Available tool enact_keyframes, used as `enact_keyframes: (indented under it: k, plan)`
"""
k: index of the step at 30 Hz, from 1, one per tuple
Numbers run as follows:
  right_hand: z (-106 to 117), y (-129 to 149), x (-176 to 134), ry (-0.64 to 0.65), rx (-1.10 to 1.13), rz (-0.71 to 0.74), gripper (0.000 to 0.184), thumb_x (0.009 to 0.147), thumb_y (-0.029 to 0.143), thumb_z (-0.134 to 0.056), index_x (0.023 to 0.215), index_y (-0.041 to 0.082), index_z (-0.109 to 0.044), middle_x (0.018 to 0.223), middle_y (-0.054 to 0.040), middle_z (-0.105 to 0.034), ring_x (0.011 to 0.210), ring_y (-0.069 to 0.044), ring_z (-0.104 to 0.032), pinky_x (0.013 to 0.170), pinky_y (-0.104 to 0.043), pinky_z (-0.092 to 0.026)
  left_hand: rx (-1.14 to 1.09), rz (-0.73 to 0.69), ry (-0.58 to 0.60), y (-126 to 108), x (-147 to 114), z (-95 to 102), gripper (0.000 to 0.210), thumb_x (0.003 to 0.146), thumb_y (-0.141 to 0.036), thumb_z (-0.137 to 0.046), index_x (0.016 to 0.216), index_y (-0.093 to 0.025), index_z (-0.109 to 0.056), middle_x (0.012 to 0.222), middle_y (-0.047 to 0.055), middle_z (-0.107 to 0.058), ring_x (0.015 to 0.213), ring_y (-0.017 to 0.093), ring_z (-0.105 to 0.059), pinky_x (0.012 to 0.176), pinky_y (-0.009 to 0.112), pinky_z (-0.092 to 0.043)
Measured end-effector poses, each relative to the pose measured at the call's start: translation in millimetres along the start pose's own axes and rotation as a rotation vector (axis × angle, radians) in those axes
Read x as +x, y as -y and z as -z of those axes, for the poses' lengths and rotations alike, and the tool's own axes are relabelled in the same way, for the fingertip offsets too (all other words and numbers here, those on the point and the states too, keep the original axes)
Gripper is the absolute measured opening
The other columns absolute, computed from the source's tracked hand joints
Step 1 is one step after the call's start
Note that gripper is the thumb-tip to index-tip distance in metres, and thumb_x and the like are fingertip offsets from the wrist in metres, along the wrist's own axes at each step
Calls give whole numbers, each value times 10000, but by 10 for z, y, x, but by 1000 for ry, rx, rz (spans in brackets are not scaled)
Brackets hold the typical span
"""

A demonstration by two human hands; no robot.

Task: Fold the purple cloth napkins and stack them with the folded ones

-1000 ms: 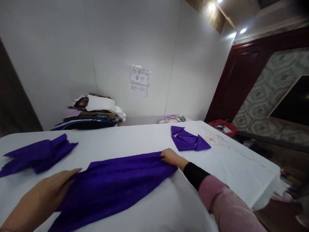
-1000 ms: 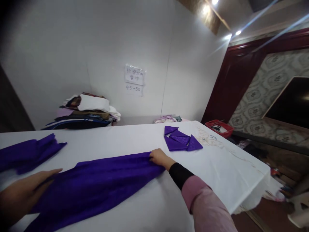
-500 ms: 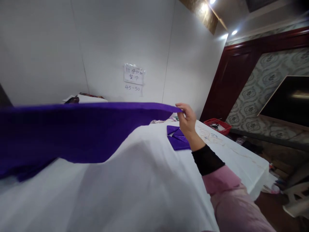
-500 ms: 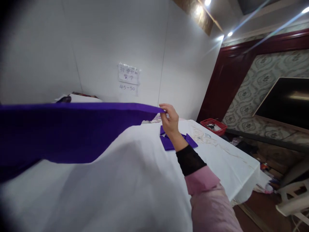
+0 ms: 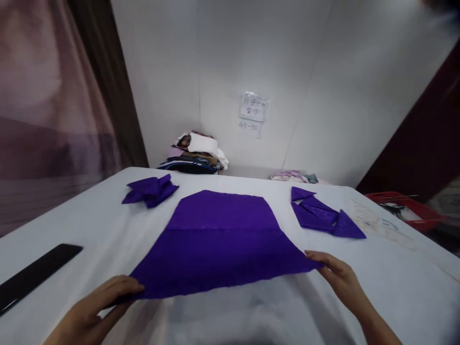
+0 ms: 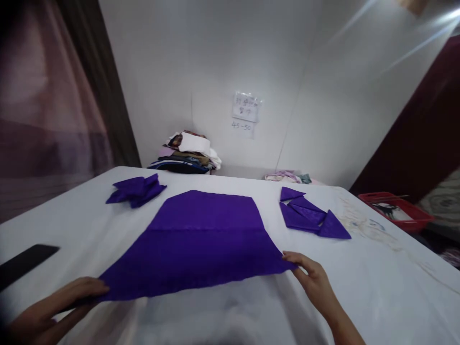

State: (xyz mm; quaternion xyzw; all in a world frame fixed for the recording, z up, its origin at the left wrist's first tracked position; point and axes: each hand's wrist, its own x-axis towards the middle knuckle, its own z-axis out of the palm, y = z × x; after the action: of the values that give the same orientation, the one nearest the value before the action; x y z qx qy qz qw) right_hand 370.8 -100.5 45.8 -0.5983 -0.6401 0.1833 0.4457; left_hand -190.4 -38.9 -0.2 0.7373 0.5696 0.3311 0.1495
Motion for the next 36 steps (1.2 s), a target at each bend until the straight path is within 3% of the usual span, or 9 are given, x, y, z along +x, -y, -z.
enact_keyframes:
  k: [5, 8, 10, 12, 19, 23, 26, 31, 36]
  plan:
    - [220, 141, -185, 194, 44, -186, 223, 732, 426, -646, 857, 255, -717, 985, -85, -700, 940, -276, -642, 803, -365, -536, -283, 190, 222, -654, -129, 273, 138, 709, -470, -567, 744, -407, -685, 818, -46, -698, 815, 252, -644, 702, 324, -549]
    - [264, 265, -199, 319, 130, -263, 225, 740, 425, -638, 792, 220, -713, 836, -78, -703, 796, -249, -648, 706, -339, -538, -401, 262, 342, -813, -130, 440, 162, 719, -432, -604, 770, -310, -697, 811, 0, -689, 804, 233, -637, 723, 306, -537]
    - [236, 292, -163, 309, 131, -295, 238, 736, 433, -639, 754, 204, -700, 728, -51, -669, 696, -210, -612, 640, -302, -514, -455, 311, 366, -851, -78, 480, 186, 701, -419, -637, 795, -271, -701, 800, 13, -684, 779, 220, -636, 701, 294, -536]
    - [172, 262, -88, 245, 98, -313, 247, 718, 446, -653, 718, 200, -678, 645, -19, -609, 634, -173, -557, 597, -267, -479, -443, 340, 309, -861, 36, 457, 231, 664, -429, -673, 812, -255, -704, 802, 18, -685, 763, 213, -632, 674, 281, -533]
    - [-159, -73, 411, 111, 241, -389, 322, 642, 488, -684, 668, 182, -586, 634, 7, -550, 604, -140, -511, 575, -262, -455, -412, 316, 141, -725, 868, 56, 403, 593, -463, -712, 921, -231, -688, 931, 20, -688, 850, 209, -623, 721, 279, -509]
    - [-399, -304, 771, 18, 242, -440, 371, 540, 502, -706, 615, 183, -532, 573, 27, -521, 544, -127, -500, 524, -267, -449, -419, 381, 122, -532, 1412, -303, 413, 563, -387, -721, 926, -194, -682, 772, 7, -688, 679, 166, -617, 600, 251, -484]
    - [-580, -505, 1011, -24, 156, -428, 348, 548, 505, -646, 605, 188, -517, 537, 34, -500, 505, -123, -490, 486, -263, -430, -354, 418, 100, -419, 1730, -559, 351, 581, -313, -698, 901, -170, -690, 683, -2, -672, 618, 153, -606, 568, 242, -467]
    - [-792, -797, 1275, -57, -17, -395, 259, 577, 447, -574, 593, 190, -552, 511, 14, -535, 512, -149, -503, 502, -274, -395, -269, 432, 45, -282, 2015, -873, 255, 598, -232, -677, 843, -165, -693, 712, 9, -682, 711, 179, -635, 654, 255, -480]
    - [-855, -939, 1353, -62, -159, -352, 213, 601, 407, -553, 602, 197, -582, 562, -9, -594, 578, -177, -541, 562, -279, -379, -184, 442, -28, -110, 2048, -1000, 320, 620, -236, -681, 934, -176, -667, 842, 37, -697, 874, 214, -638, 748, 274, -485]
